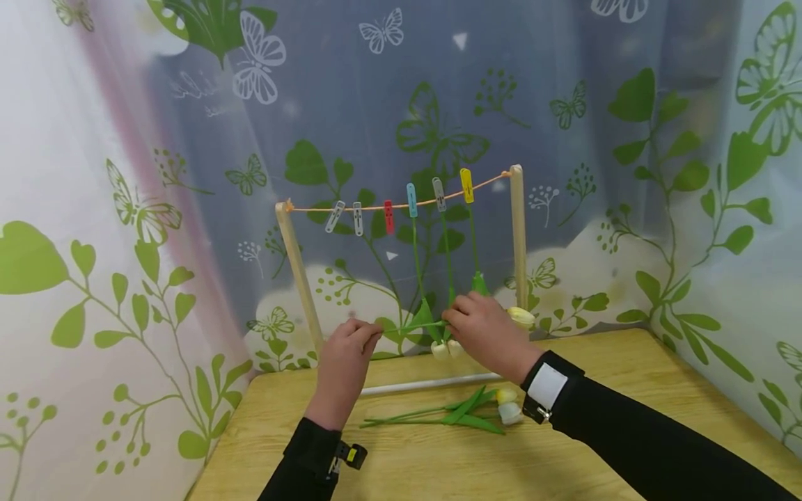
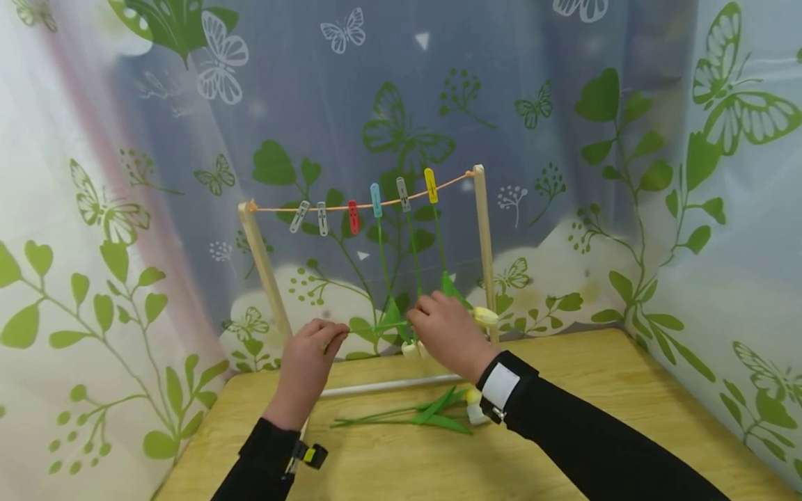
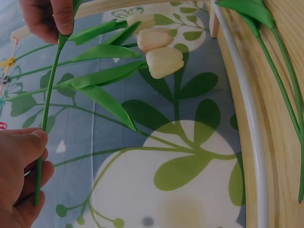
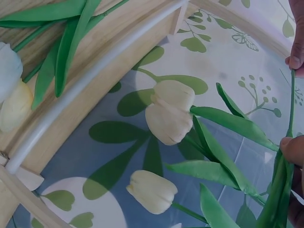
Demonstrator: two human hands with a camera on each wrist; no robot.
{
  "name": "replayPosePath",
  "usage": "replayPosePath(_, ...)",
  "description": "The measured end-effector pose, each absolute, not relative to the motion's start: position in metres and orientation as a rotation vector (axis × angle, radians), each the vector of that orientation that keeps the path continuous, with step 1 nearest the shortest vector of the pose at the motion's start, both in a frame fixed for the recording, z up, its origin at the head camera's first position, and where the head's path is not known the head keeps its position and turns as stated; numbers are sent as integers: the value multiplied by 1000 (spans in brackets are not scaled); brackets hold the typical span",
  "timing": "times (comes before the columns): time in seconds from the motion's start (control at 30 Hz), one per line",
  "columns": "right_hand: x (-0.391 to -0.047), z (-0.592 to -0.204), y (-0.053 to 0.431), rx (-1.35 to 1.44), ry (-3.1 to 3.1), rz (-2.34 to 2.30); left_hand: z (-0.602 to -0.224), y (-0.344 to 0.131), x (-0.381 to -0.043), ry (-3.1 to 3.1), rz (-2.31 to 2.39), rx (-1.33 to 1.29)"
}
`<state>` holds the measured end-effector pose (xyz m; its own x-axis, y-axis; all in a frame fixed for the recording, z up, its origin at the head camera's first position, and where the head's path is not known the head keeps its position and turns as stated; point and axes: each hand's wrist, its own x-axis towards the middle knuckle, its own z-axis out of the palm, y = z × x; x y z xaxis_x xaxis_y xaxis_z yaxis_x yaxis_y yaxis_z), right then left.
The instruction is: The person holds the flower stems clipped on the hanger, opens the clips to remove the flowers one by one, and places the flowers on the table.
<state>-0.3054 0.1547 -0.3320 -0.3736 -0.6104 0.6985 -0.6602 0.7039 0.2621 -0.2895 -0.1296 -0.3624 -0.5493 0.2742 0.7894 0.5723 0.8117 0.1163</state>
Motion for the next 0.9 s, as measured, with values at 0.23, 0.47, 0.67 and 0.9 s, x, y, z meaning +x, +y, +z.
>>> replayPosePath(0.23, -306, -344, 153, 948, -2114, 102, -374, -131, -290, -2173, -418, -651)
replayPosePath(0.47, -307, -353, 151, 944, -2111, 128, -379, -131, -291, -2185, -417, -638)
replayPosePath(0.67, -309, -358, 150, 933, -2112, 158, -382, -131, -290, -2192, -426, -625)
replayPosePath(0.9, -306, -363, 148, 932, -2104, 200, -386, -130, -287, -2228, -474, -598)
